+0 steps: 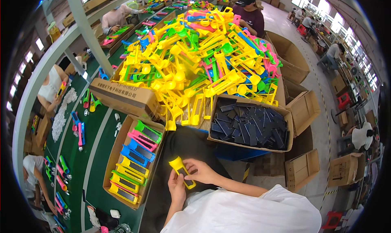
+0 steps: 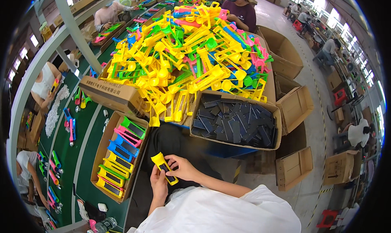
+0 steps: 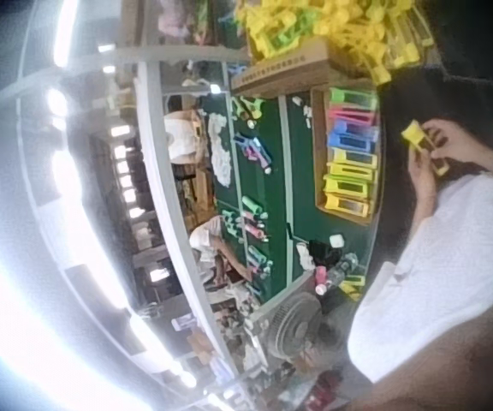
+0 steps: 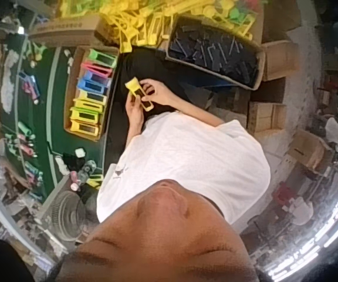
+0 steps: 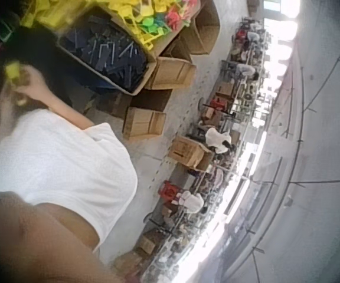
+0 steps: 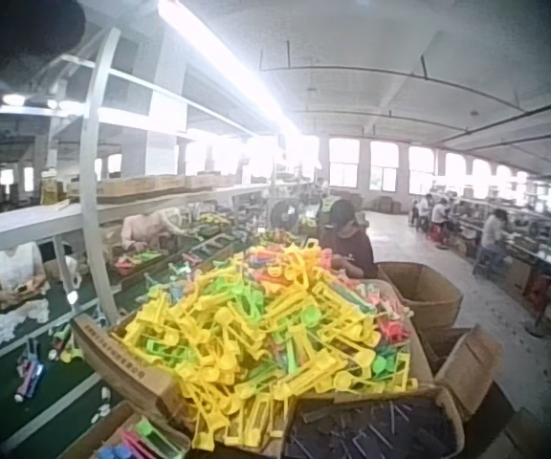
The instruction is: The person assembles plastic toy components by fitting colorful plastic shells onto black bases by hand.
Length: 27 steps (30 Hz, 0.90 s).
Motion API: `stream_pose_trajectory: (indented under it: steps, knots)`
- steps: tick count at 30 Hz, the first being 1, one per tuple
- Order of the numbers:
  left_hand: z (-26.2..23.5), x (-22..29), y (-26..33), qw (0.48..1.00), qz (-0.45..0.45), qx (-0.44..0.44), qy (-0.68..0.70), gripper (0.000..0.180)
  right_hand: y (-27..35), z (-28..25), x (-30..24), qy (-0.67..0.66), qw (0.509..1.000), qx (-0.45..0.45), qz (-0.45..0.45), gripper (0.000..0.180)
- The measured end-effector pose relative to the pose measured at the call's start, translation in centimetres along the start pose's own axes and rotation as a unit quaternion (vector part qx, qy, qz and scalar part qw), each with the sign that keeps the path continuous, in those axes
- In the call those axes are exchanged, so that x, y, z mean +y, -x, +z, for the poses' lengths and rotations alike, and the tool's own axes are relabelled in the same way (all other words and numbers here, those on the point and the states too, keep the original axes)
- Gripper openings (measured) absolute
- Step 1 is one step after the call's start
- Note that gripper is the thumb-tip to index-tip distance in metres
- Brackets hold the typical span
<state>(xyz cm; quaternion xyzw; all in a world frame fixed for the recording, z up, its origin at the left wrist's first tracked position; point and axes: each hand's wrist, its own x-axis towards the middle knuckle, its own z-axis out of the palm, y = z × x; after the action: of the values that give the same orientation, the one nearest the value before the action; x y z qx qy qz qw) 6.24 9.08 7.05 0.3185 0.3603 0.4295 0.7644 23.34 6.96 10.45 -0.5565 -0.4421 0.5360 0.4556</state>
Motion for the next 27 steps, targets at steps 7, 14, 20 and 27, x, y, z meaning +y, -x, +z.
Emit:
stream_pose_trajectory:
  steps: [7, 14, 20, 27]
  knots:
    - [-1.2, -0.3, 0.7, 0.999, -0.019, -0.013, -0.026, 0.041, -0.3, -0.5, 1.9, -0.003, 0.997, -0.072, 0.007, 0.054]
    - [-0.6, -0.1, 2.0, 0.978, -0.177, -0.021, 0.108, 0.024, 0.1, 0.4, 2.4, -0.026, 0.995, -0.09, -0.022, 0.043]
    - [-0.4, -0.6, 2.0, 0.984, -0.154, 0.044, 0.077, 0.023, 0.9, 2.3, -0.1, 0.192, 0.979, 0.019, -0.059, 0.039]
    - [-1.5, -2.5, 2.5, 0.991, -0.101, 0.091, -0.018, 0.025, 0.7, 3.3, 0.6, 0.237, 0.962, 0.056, -0.12, 0.034]
